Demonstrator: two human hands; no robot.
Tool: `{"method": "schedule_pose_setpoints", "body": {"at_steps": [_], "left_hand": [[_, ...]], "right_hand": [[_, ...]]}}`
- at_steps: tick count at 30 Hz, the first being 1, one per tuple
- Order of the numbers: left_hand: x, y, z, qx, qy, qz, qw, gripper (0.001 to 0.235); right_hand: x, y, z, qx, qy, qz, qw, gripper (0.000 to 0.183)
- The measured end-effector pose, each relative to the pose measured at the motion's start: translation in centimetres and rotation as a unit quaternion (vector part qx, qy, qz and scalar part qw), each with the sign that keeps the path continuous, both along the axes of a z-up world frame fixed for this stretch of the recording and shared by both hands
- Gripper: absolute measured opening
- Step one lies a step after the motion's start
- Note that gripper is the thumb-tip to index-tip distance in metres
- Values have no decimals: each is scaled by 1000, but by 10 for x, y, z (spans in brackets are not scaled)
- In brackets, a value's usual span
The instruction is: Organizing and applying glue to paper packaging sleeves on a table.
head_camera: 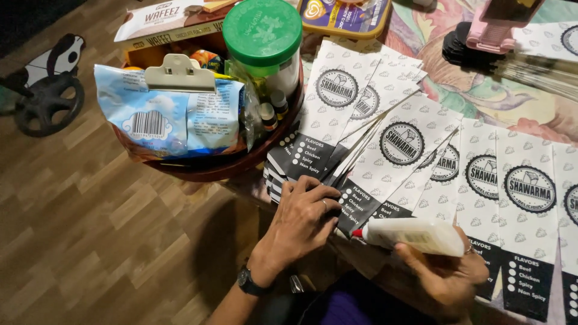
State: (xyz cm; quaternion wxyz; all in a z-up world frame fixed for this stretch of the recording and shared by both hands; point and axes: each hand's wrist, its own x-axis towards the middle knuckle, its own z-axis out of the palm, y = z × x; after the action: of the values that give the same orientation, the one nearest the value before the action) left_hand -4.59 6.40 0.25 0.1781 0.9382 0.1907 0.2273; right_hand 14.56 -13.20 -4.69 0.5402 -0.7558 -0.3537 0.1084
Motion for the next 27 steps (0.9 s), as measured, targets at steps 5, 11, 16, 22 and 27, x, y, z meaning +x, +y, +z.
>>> {"method": "schedule_pose_setpoints", "body": {"at_steps": [5, 11, 16, 22, 27], "left_hand": [[2, -1, -7, 14, -33, 6, 999, 24], [1, -2, -3, 8, -31, 6, 999, 21], [0, 0, -7, 16, -37, 2, 999, 23], [-1, -1, -7, 7, -46, 1, 999, 35], [-2, 1, -9, 21, -47, -5, 999, 31]], "right_hand": [[-3, 6, 0, 17, -162, -6, 987, 51], [-24, 31, 13, 45, -164, 31, 985, 35], [-27, 38, 16, 71, -190, 55, 978, 48], [26, -27, -104, 109, 204, 0, 973, 28], [38, 40, -161, 236, 955, 12, 177, 75]]}}
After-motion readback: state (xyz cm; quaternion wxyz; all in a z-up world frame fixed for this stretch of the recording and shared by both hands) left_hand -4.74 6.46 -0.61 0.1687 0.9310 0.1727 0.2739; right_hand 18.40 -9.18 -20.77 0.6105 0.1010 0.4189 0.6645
